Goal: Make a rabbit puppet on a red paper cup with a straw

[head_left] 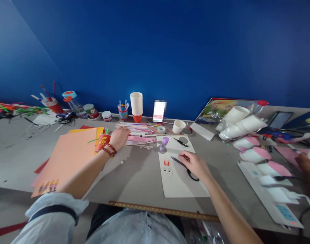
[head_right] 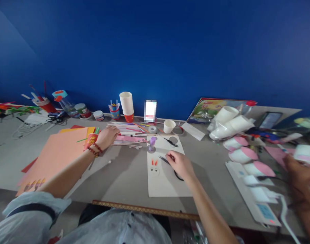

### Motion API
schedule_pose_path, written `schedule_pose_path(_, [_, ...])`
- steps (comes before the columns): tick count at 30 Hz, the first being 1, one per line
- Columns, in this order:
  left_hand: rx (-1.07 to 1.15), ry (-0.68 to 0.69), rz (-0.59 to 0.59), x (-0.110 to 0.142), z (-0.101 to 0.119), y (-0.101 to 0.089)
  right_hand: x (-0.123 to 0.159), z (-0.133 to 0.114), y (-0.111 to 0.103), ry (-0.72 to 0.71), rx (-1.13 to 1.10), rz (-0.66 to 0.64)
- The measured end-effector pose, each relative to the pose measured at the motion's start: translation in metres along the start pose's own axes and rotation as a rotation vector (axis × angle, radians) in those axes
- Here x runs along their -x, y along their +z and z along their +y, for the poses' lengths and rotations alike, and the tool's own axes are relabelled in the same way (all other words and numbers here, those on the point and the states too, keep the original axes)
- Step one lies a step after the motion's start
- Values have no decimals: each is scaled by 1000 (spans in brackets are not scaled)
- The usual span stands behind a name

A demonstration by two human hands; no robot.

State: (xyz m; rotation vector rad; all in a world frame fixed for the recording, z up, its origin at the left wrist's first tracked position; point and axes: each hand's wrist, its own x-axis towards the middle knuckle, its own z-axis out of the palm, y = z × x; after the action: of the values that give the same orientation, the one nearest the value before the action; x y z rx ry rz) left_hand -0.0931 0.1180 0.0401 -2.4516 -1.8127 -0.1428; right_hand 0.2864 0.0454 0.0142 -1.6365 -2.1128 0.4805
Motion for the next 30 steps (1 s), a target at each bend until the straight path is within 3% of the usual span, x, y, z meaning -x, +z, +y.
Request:
schedule_pose_path(4, [-29, -22, -52, -22, 5, 25, 3, -11, -3, -17, -15, 29])
schedule_pose_path(7, [-23, -25, -66, -27, 9, 33, 8, -10, -7, -11, -10, 46])
schedule_pose_path(12, [17, -37, -8, -22, -2, 20, 25, -5, -10, -2, -89, 117])
schedule_pose_path(16, [83, -83, 137, 14, 10, 0, 41, -23, -12, -80, -307, 34])
schedule_pose_path(18, [305, 99, 343, 40, 34, -8, 45, -40, -9, -130, -468, -42])
schedule_pose_path(20, [461, 355, 396, 63, 67, -14, 47, -60, -2, -163, -630, -100])
schedule_pose_path(22, [569, 537, 352, 78, 100, -18, 47, -76, 8, -172, -767, -116])
schedule_pose_path(24, [696, 609, 260, 83, 125, -20, 47, -86, 18, -128, -850, -47])
schedule_pose_path(27, [798, 492, 132, 82, 141, -21, 49, -89, 24, -51, -867, 109])
schedule_pose_path(30, [760, 436, 29, 79, 145, -17, 51, -85, 20, -22, -883, 126])
